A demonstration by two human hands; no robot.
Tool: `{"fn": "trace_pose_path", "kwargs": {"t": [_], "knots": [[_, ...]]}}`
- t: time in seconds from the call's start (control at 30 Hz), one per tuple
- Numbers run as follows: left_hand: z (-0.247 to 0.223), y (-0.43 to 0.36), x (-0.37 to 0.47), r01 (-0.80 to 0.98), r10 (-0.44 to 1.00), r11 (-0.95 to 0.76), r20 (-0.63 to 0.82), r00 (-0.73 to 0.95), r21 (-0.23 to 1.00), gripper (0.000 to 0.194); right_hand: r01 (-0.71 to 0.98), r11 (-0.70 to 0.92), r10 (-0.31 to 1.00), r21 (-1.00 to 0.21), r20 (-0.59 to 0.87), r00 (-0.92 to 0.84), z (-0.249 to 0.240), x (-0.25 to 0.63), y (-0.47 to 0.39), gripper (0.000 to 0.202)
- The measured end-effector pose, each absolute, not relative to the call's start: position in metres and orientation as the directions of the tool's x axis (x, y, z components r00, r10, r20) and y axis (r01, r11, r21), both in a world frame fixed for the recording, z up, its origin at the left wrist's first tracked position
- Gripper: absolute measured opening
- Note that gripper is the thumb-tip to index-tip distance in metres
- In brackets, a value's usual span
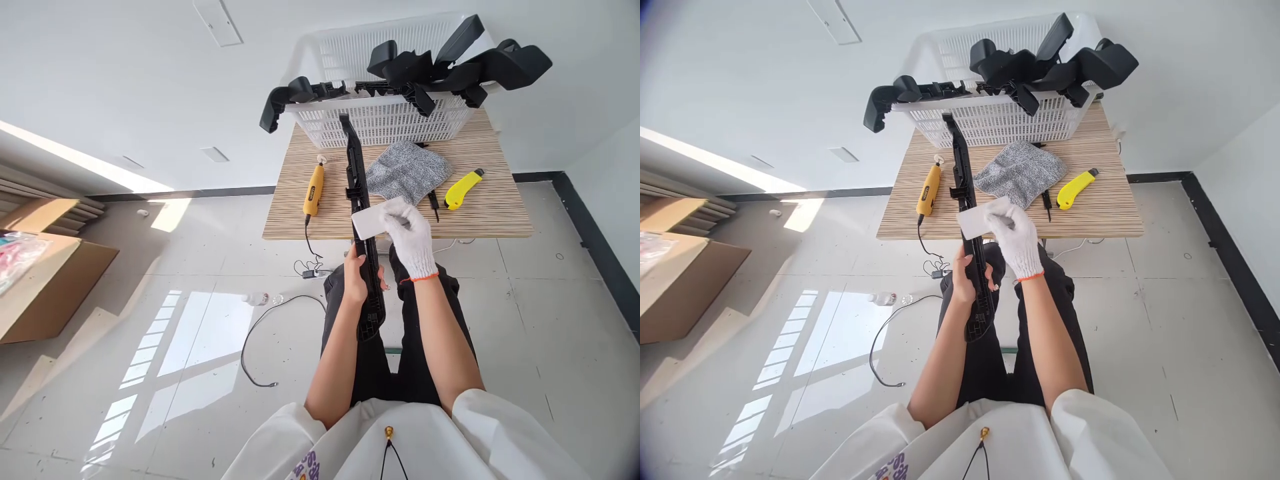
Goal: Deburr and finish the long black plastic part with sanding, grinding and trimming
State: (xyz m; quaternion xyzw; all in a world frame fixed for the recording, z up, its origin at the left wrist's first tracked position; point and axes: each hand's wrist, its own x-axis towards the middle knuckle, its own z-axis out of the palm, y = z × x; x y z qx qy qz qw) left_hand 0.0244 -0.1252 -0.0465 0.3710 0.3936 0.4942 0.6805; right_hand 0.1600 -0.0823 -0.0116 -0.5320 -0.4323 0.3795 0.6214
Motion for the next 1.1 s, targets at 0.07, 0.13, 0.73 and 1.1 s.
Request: {"fn": "trace_pose_path", "kwargs": {"t": [0.07, 0.13, 0.73, 1.1], "knots": [[-0.046, -0.125, 0.023, -0.388, 0.968, 0.227, -0.163, 0.193, 0.893, 0.029, 0.008, 0.161, 0.845, -0.987, 0.142, 0.516, -0.012, 0.163, -0.080, 0.024], [-0.045, -0.125, 0.022, -0.374, 0.964, 0.233, -0.163, 0.208, 0.898, 0.028, -0.061, 0.180, 0.808, -0.982, 0.112, 0.579, -0.011, 0.165, -0.080, 0.025], [-0.043, -0.128, 0.026, -0.335, 0.948, 0.272, -0.192, 0.253, 0.902, 0.026, 0.030, 0.159, 0.876, -0.987, 0.155, 0.457, -0.013, 0.162, -0.079, 0.021], [-0.043, -0.128, 0.029, -0.363, 0.948, 0.279, -0.195, 0.251, 0.889, 0.028, 0.032, 0.213, 0.882, -0.977, 0.206, 0.424, -0.017, 0.166, -0.079, 0.022]]}}
